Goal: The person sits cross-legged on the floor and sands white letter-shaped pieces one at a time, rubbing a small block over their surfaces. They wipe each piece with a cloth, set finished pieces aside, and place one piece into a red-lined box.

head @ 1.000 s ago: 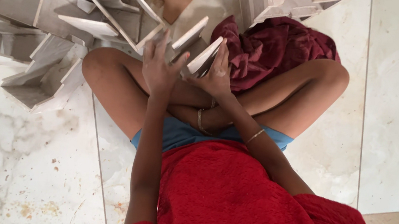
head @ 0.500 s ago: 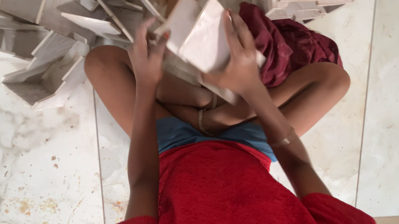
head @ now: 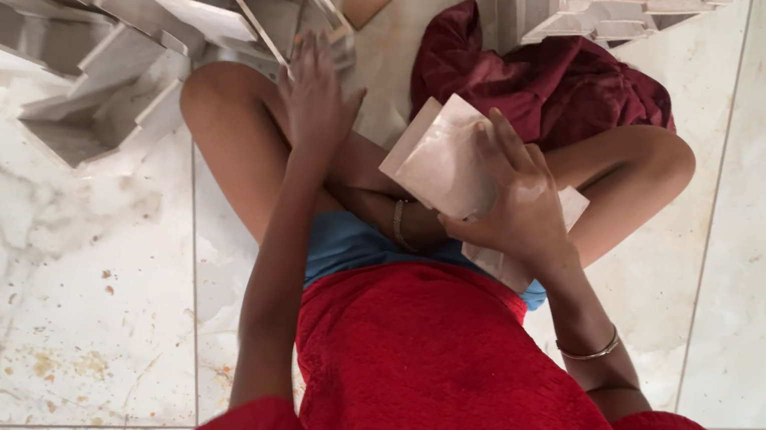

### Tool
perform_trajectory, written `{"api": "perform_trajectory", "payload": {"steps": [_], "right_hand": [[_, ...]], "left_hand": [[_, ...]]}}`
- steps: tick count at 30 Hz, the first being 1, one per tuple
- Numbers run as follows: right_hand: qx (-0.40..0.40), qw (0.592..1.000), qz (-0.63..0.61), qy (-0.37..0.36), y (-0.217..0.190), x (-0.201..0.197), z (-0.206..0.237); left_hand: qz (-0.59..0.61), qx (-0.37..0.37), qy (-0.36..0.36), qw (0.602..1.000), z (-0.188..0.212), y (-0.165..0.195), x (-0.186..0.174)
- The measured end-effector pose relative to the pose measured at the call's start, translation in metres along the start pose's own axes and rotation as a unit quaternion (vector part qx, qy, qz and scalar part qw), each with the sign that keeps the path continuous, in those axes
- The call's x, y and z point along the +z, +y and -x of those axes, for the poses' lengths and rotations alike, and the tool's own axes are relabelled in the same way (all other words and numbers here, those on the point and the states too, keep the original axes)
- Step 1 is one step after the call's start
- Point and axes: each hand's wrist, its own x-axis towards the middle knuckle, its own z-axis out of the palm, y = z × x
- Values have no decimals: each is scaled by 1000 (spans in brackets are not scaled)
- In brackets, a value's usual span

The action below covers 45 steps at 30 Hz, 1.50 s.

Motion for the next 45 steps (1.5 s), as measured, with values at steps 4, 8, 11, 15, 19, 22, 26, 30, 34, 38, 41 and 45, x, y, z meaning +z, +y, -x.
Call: {"api": "perform_trajectory", "payload": {"steps": [4, 8, 11, 15, 19, 22, 26, 30, 34, 38, 41, 45], "right_hand": [[10, 1000, 8, 10, 10, -7, 3], [72, 997, 18, -3, 29, -23, 6], [115, 993, 9, 4, 45, -40, 7], [20, 996, 45, 77, 57, -65, 13], [11, 995, -9, 96, 56, -88, 15], [-53, 993, -49, 95, 49, -99, 14], [-113, 990, -31, 82, 38, -103, 14], [-150, 987, -36, 51, 35, -98, 13], [-212, 975, -44, 45, 32, -90, 10], [-254, 963, -83, 32, 18, -82, 5], [-273, 959, -69, 17, 8, -81, 1], [-239, 968, -73, -4, 3, -85, 2]], "left_hand": [[7, -61, -180, 982, -37, -26, 49], [134, -20, -98, 986, -40, -36, 20], [112, -129, -88, 981, -47, -35, -34], [385, -215, 54, 896, -51, -37, -110], [405, 140, 183, 884, -71, -50, -144], [627, -19, -9, 778, -64, -51, -154], [652, -100, -106, 744, -52, -47, -160], [558, -186, -127, 799, -50, -29, -160], [561, -176, -187, 787, -45, 9, -157], [532, -152, -227, 802, -35, 45, -150], [630, -131, -264, 719, -45, 58, -135], [719, -111, -229, 647, -53, 72, -121]]}}
